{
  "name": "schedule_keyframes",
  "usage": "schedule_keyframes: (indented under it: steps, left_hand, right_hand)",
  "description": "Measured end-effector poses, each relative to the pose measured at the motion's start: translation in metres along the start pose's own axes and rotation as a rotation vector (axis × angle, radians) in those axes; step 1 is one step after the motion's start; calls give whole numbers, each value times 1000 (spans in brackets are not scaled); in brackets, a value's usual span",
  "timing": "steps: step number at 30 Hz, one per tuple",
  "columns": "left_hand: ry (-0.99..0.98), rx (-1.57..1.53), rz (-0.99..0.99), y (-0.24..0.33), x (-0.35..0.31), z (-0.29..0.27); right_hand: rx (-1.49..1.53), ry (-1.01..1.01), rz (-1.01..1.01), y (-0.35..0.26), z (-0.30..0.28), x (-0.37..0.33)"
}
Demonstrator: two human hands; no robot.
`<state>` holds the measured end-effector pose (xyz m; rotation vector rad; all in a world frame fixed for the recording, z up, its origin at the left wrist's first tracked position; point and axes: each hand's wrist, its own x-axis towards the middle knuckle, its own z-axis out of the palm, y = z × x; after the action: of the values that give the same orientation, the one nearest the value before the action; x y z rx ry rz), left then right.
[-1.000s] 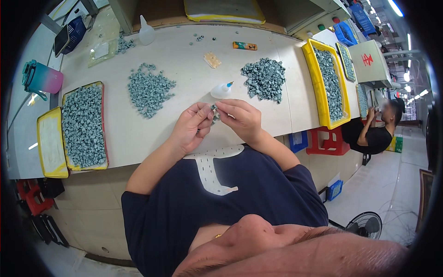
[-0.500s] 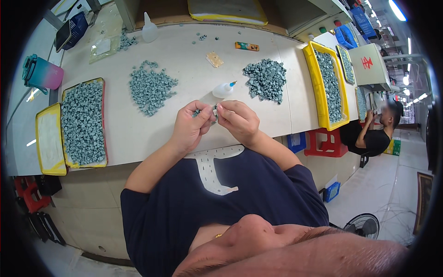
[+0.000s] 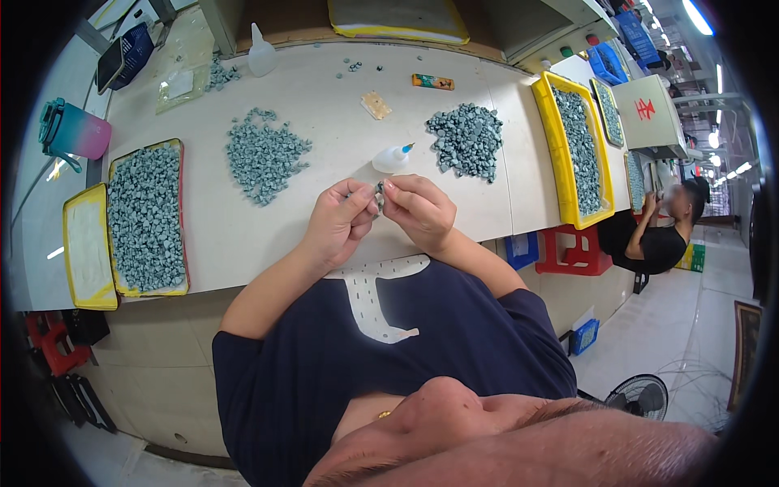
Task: The person retrieves items from an oven chamber, scoops small parts from a tray onto the table, and applies glue using a squeeze bottle to assemble the parts together by hand.
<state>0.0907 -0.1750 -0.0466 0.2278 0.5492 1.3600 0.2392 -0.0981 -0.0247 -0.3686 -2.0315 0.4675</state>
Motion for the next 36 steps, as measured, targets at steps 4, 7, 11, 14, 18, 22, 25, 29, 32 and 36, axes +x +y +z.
schedule_keyframes:
  steps: [4, 7, 11, 14, 18, 22, 25, 29, 32, 36]
  left_hand:
    - [-14, -92, -44, 2, 0, 0]
    - [-29, -84, -35, 2, 1, 0]
    - [-16, -44, -30, 2, 0, 1]
    - [-12, -33, -35, 2, 0, 2]
    - [-17, 0, -6, 2, -1, 3]
    - [20, 121, 71, 4, -4, 6]
    - [50, 256, 169, 3, -8, 8]
    - [108, 471, 270, 2, -10, 10]
    - [96, 637, 392, 0, -10, 13]
    - [99, 664, 429, -2, -9, 15]
  right_hand:
    - [-19, 36, 77, -3, -1, -2]
    - [-12, 16, 17, -3, -4, 2]
    - [-25, -31, -46, -4, -5, 8]
    - [-43, -58, -78, -4, -6, 9]
    - [-58, -76, -102, -3, -7, 8]
    - [4, -67, -105, 1, -6, 7]
    - [47, -69, 15, 1, -4, 2]
    - [196, -110, 208, 3, -7, 1]
    - [228, -125, 308, 1, -7, 0]
    - [220, -50, 269, 0, 0, -3]
